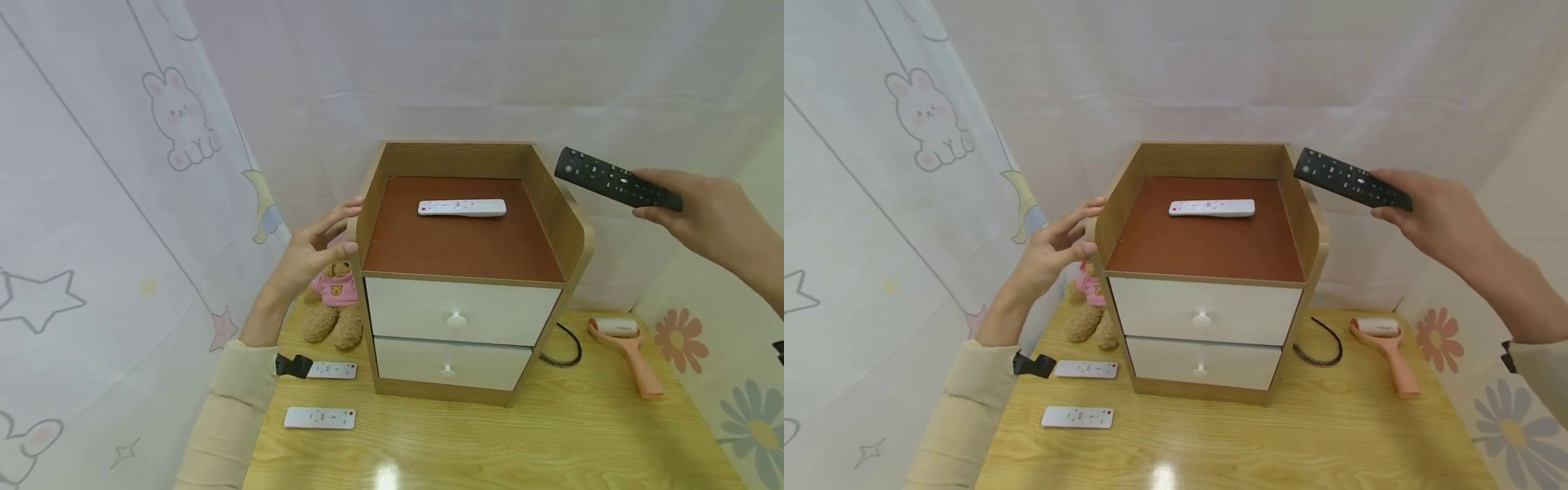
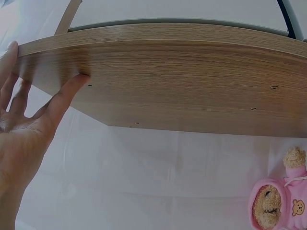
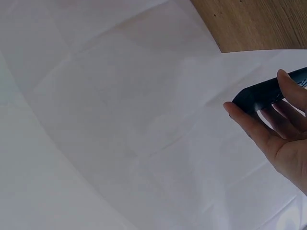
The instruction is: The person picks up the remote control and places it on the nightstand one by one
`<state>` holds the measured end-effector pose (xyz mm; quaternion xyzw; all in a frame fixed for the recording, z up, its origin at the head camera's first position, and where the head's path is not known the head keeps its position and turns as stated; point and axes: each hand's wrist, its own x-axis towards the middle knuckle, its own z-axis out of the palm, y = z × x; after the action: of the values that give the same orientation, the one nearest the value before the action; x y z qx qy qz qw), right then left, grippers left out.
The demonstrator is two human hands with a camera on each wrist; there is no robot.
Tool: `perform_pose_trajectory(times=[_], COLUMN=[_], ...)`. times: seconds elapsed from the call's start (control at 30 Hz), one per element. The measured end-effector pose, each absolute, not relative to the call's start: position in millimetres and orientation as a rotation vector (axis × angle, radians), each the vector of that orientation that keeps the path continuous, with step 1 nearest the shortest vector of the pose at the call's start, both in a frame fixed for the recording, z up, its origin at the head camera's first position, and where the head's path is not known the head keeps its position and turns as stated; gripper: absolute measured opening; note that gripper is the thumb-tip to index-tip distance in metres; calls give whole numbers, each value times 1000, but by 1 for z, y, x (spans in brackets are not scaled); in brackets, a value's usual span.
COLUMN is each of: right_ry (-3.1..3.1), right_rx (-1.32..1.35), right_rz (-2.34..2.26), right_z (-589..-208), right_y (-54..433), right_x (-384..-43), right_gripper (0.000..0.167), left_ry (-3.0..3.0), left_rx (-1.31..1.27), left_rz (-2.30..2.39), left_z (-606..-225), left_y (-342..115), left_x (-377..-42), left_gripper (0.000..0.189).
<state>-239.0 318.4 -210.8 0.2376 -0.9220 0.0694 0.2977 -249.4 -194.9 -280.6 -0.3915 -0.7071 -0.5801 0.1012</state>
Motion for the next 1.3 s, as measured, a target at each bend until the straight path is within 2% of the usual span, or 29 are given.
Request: perform_pose_trajectory(times=[0.53, 0.7, 1.3], right_ry=[-2553, -2535, -2780], right_rx=[754, 842, 998], right_rz=[129, 146, 60], right_z=[-176, -168, -168], right_y=[268, 248, 183], right_x=[-251, -253, -275], right_gripper=[55, 53, 51], left_ry=[-2074, -2067, -2098], left_rx=[-1154, -1162, -1136], left_rz=[-1737, -1735, -1698], left_z=[-283, -291, -281], left_y=[-196, -201, -197], left_x=[-251, -260, -251], left_gripper=[52, 54, 52])
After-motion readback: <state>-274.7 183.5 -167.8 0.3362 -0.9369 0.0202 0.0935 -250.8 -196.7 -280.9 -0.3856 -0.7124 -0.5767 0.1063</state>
